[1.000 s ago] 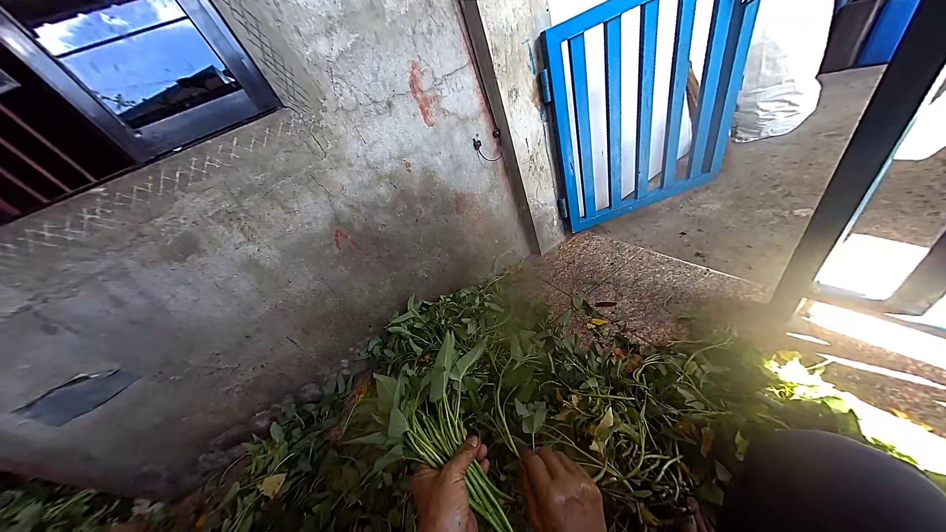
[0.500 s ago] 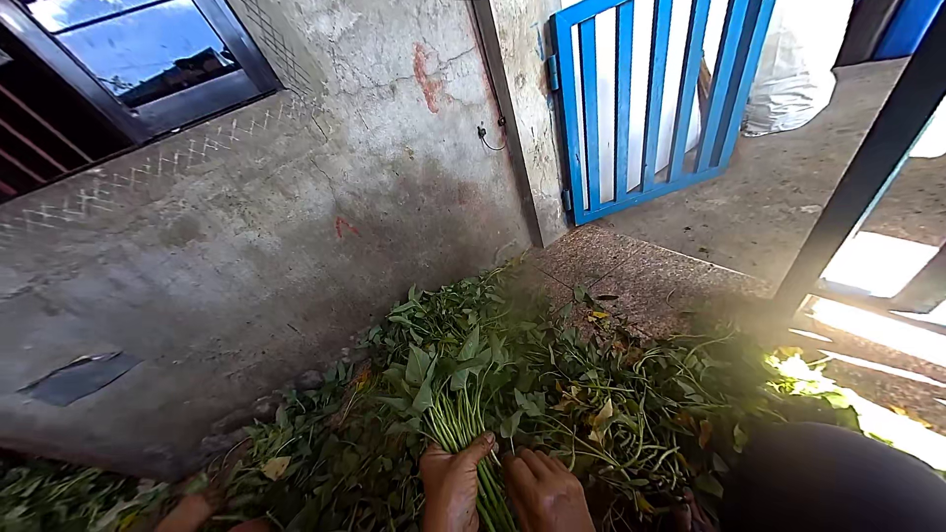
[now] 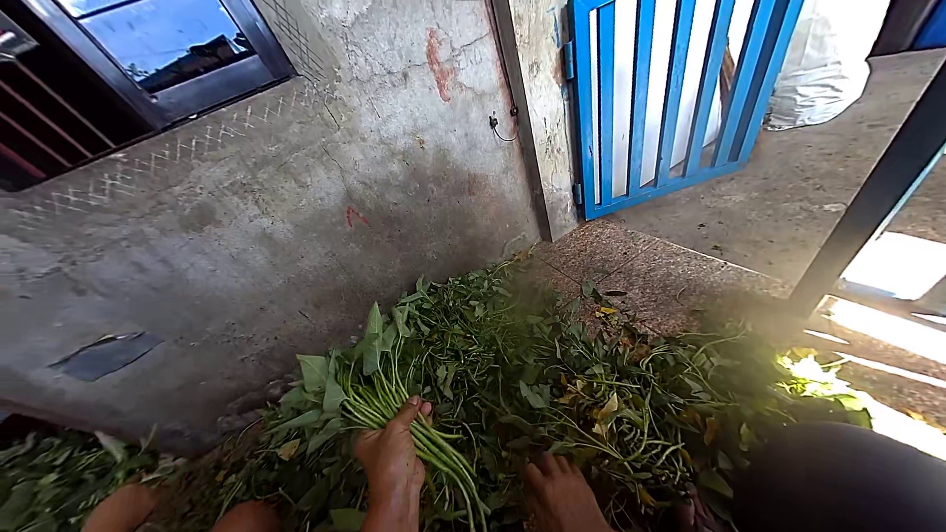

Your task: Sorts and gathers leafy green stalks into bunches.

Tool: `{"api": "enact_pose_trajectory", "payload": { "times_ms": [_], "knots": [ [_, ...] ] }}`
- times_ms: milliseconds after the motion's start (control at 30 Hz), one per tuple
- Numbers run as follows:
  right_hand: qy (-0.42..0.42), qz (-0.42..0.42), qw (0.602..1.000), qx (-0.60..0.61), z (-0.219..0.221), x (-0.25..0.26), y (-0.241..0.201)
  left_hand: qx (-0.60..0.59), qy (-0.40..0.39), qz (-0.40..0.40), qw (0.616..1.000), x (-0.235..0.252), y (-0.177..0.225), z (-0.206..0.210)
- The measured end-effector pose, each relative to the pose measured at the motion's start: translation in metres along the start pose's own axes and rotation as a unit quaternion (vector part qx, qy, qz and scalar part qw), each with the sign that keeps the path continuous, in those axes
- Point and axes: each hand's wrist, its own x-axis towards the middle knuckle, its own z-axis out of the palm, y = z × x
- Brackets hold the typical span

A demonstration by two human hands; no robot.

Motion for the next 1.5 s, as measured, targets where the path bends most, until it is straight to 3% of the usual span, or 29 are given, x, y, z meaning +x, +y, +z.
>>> {"api": "enact_pose_trajectory", "payload": {
  "times_ms": [33, 67, 133, 233, 333, 433, 533, 667, 833, 900, 933, 1000, 1067, 1133, 1200, 1400, 1500],
  "knots": [
    [-0.097, 0.077, 0.992, 0.026, -0.012, 0.005, 0.003, 0.003, -0.010, -0.012, 1.000, -0.001, 0.000, 0.000],
    [-0.126, 0.126, 0.983, 0.039, -0.020, 0.010, 0.008, 0.008, -0.026, -0.023, 0.999, -0.004, -0.002, -0.001],
    [-0.045, 0.146, 0.986, 0.061, -0.034, 0.015, 0.014, 0.022, -0.070, -0.053, 0.996, -0.013, -0.007, -0.001],
    [0.165, 0.050, 0.963, 0.210, -0.049, 0.016, 0.007, 0.043, -0.152, -0.091, 0.983, -0.035, -0.017, 0.003],
    [0.237, -0.042, 0.890, 0.388, -0.058, 0.013, -0.017, 0.069, -0.241, -0.077, 0.965, -0.053, -0.036, 0.007],
    [0.306, -0.065, 0.856, 0.411, -0.062, 0.010, -0.030, 0.118, -0.297, -0.048, 0.947, -0.065, -0.048, 0.009],
    [0.344, -0.031, 0.824, 0.450, -0.064, 0.008, -0.034, 0.142, -0.347, -0.068, 0.925, -0.072, -0.052, 0.010],
    [0.365, -0.016, 0.789, 0.494, -0.060, 0.009, -0.033, 0.125, -0.399, -0.154, 0.895, -0.072, -0.057, 0.011],
    [0.311, -0.027, 0.771, 0.555, -0.060, 0.010, -0.032, 0.080, -0.418, -0.227, 0.876, -0.071, -0.055, 0.010],
    [0.265, -0.010, 0.779, 0.568, -0.060, 0.015, -0.026, 0.061, -0.402, -0.225, 0.885, -0.069, -0.052, 0.011],
    [0.250, 0.013, 0.804, 0.539, -0.057, 0.018, -0.016, 0.045, -0.394, -0.224, 0.890, -0.066, -0.050, 0.011],
    [0.228, 0.093, 0.890, 0.384, -0.042, 0.025, 0.020, 0.008, -0.369, -0.209, 0.905, -0.056, -0.042, 0.011],
    [0.113, 0.229, 0.952, 0.170, -0.028, 0.027, 0.058, -0.029, -0.325, -0.176, 0.929, -0.044, -0.034, 0.009],
    [-0.004, 0.334, 0.942, 0.044, -0.012, 0.025, 0.082, -0.042, -0.282, -0.139, 0.948, -0.033, -0.026, 0.006],
    [-0.043, 0.365, 0.930, -0.011, 0.002, 0.021, 0.093, -0.047, -0.248, -0.120, 0.960, -0.027, -0.021, 0.004],
    [-0.100, 0.311, 0.940, -0.097, -0.001, 0.024, 0.092, -0.062, -0.194, -0.128, 0.971, -0.022, -0.015, -0.006],
    [-0.110, 0.300, 0.947, -0.043, -0.009, 0.024, 0.088, -0.057, -0.175, -0.123, 0.975, -0.021, -0.014, -0.009]
  ]
}}
